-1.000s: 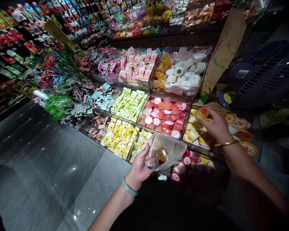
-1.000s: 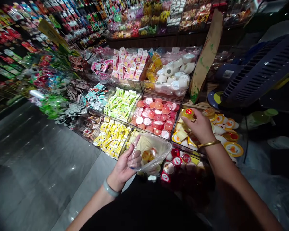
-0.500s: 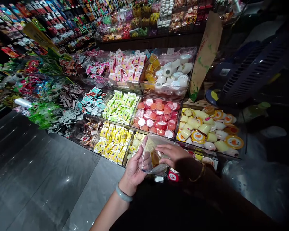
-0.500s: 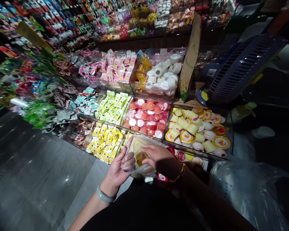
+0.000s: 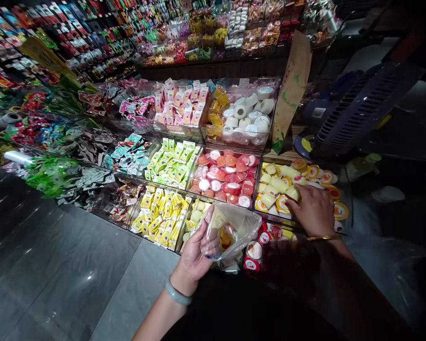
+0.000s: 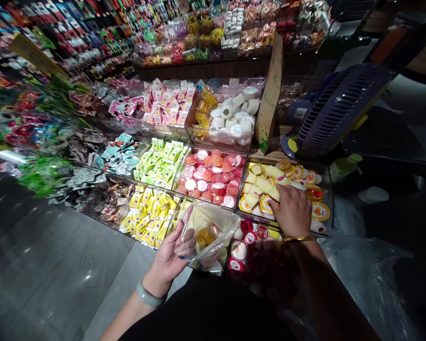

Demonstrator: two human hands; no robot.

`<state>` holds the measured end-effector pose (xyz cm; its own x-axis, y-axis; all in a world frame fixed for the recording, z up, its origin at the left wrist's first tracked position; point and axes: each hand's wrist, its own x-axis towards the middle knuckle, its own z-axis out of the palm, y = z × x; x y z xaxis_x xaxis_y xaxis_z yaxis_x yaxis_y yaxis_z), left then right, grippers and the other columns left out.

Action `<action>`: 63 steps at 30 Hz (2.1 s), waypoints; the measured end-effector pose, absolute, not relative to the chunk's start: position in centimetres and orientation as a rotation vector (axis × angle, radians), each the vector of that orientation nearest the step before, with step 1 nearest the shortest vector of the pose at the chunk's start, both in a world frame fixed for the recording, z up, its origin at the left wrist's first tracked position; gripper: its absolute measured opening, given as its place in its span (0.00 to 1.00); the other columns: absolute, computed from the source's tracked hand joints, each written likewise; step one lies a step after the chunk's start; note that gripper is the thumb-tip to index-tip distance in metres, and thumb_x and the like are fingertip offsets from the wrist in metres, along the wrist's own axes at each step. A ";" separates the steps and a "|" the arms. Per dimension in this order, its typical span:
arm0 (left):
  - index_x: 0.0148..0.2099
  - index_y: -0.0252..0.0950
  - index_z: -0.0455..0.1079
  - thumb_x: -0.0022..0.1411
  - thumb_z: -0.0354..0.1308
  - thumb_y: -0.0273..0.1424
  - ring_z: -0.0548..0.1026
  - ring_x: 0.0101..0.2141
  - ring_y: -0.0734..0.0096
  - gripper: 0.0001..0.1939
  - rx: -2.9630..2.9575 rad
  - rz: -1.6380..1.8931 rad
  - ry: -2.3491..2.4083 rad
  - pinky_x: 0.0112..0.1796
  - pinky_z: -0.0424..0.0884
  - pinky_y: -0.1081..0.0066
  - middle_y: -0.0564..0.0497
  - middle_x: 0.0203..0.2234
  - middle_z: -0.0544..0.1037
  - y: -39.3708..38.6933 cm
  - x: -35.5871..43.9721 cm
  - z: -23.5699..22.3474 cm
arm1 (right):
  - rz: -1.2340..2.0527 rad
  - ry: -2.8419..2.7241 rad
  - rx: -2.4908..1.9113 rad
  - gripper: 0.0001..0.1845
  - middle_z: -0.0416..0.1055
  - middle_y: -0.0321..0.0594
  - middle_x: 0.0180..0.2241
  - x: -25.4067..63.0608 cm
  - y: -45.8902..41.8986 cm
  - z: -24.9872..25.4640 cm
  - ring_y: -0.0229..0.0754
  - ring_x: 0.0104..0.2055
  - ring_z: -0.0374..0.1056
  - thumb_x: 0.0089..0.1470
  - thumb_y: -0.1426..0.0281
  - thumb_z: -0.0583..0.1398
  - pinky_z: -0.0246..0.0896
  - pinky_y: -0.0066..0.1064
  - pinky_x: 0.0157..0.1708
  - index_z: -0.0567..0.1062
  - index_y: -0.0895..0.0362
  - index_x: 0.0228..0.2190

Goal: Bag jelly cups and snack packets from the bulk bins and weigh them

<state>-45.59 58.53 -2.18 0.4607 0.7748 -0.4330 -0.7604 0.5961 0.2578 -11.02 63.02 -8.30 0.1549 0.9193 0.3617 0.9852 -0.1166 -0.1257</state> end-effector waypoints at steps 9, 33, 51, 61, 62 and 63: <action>0.65 0.47 0.62 0.72 0.51 0.34 0.55 0.16 0.84 0.21 0.004 0.933 0.562 0.19 0.54 0.84 0.61 0.19 0.54 58.3 -45.7 -1.9 | -0.193 -1.672 -2.070 0.15 0.74 0.53 0.42 -10.0 63.9 -10.4 0.59 0.46 0.68 0.55 0.63 0.60 0.61 0.47 0.46 0.74 0.58 0.42; 0.64 0.46 0.63 0.73 0.49 0.34 0.53 0.16 0.85 0.19 0.007 0.939 0.567 0.19 0.51 0.84 0.62 0.19 0.51 57.9 -45.7 -2.2 | 0.624 -1.688 -1.443 0.04 0.76 0.42 0.40 -19.6 62.0 -6.6 0.51 0.44 0.71 0.59 0.65 0.59 0.68 0.47 0.47 0.75 0.50 0.34; 0.65 0.46 0.62 0.72 0.50 0.33 0.53 0.17 0.84 0.20 0.039 0.946 0.564 0.18 0.49 0.84 0.61 0.19 0.50 57.8 -46.1 -2.2 | 0.136 -2.188 -1.584 0.06 0.75 0.47 0.40 -12.9 64.6 -11.1 0.51 0.43 0.66 0.60 0.70 0.56 0.59 0.40 0.43 0.74 0.54 0.35; 0.65 0.48 0.62 0.73 0.49 0.32 0.54 0.16 0.85 0.21 0.007 0.951 0.541 0.19 0.52 0.84 0.61 0.20 0.52 58.0 -45.7 -2.3 | 0.510 -1.561 -1.363 0.03 0.67 0.40 0.35 -17.1 62.4 -4.7 0.46 0.40 0.66 0.58 0.70 0.56 0.63 0.37 0.40 0.67 0.51 0.31; 0.65 0.47 0.62 0.73 0.49 0.32 0.54 0.16 0.85 0.21 0.011 0.951 0.544 0.19 0.53 0.84 0.61 0.20 0.52 58.0 -45.6 -2.2 | 0.571 -1.533 -1.313 0.03 0.67 0.40 0.36 -18.0 62.0 -4.1 0.46 0.40 0.66 0.58 0.70 0.57 0.64 0.37 0.39 0.67 0.51 0.31; 0.65 0.47 0.62 0.73 0.49 0.32 0.54 0.16 0.85 0.21 0.016 0.950 0.549 0.19 0.53 0.84 0.61 0.20 0.52 58.1 -45.6 -2.2 | 0.624 -1.526 -1.271 0.04 0.67 0.40 0.36 -19.1 61.6 -3.7 0.46 0.40 0.66 0.57 0.71 0.58 0.64 0.37 0.39 0.67 0.51 0.31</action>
<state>-45.57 58.09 -2.20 0.4562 0.7743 -0.4386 -0.7665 0.5923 0.2484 -19.07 61.59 -3.73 0.0657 0.9280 0.3668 0.4051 0.3111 -0.8597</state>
